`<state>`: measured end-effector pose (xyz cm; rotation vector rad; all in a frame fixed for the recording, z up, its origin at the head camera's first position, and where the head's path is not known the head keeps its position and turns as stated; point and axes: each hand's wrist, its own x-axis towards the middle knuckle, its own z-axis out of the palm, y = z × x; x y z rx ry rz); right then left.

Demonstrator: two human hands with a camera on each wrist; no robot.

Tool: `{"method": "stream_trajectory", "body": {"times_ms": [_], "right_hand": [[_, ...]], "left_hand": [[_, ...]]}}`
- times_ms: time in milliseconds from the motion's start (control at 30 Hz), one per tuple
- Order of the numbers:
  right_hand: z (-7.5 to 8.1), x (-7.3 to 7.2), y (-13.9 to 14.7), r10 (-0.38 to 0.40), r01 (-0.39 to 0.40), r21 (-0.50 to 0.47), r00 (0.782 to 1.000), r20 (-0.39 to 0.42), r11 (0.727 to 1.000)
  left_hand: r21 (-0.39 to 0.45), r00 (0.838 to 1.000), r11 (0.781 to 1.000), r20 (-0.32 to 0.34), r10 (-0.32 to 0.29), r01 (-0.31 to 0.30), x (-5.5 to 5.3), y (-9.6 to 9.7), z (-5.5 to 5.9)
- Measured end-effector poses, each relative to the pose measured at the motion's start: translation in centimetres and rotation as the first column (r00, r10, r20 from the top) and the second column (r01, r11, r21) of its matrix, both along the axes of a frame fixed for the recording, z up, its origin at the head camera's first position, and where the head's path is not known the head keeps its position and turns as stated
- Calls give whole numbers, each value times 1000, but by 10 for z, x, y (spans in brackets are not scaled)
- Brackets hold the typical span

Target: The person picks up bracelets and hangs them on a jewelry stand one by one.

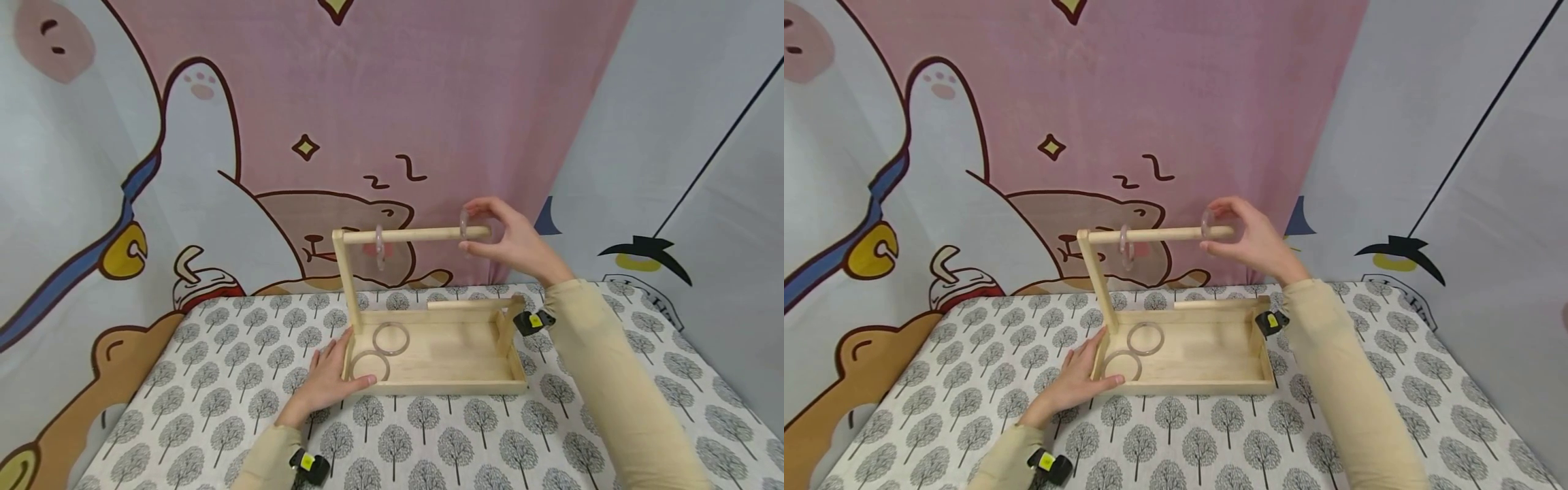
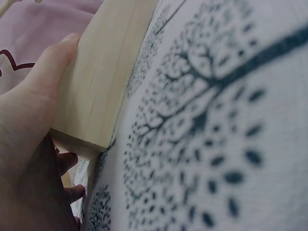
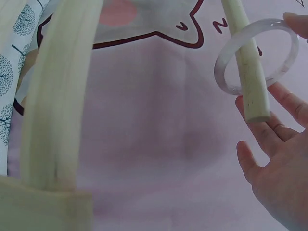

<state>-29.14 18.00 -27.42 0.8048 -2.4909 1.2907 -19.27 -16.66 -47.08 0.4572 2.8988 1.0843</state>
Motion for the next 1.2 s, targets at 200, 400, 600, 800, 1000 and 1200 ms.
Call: {"method": "stream_trajectory", "body": {"times_ms": [200, 400, 600, 800, 1000, 1200], "right_hand": [[2, 0, -8, 44, -44, 11, 999, 10, 999], [0, 0, -15, 48, -48, 52, 999, 3, 997], [2, -2, -21, 51, -43, 121, 997, -59, 992], [3, -5, -27, 76, -46, 200, 987, -145, 979], [6, -5, -30, 120, -62, 271, 972, -203, 961], [6, -3, -33, 118, -42, 322, 968, -221, 946]], "left_hand": [[1, 1000, 1000, -4, 1, -1, 0, 0, 0], [-3, 1000, 1000, -1, 1, -1, 1, 1, 0], [-6, 1000, 1000, 0, 1, -1, 1, 0, 0], [-14, 1000, 1000, -1, 5, -5, -1, 0, 0], [-14, 1000, 1000, 2, 5, -5, -2, 1, -1], [-6, 1000, 1000, 2, 3, -3, -1, 1, 0]]}}
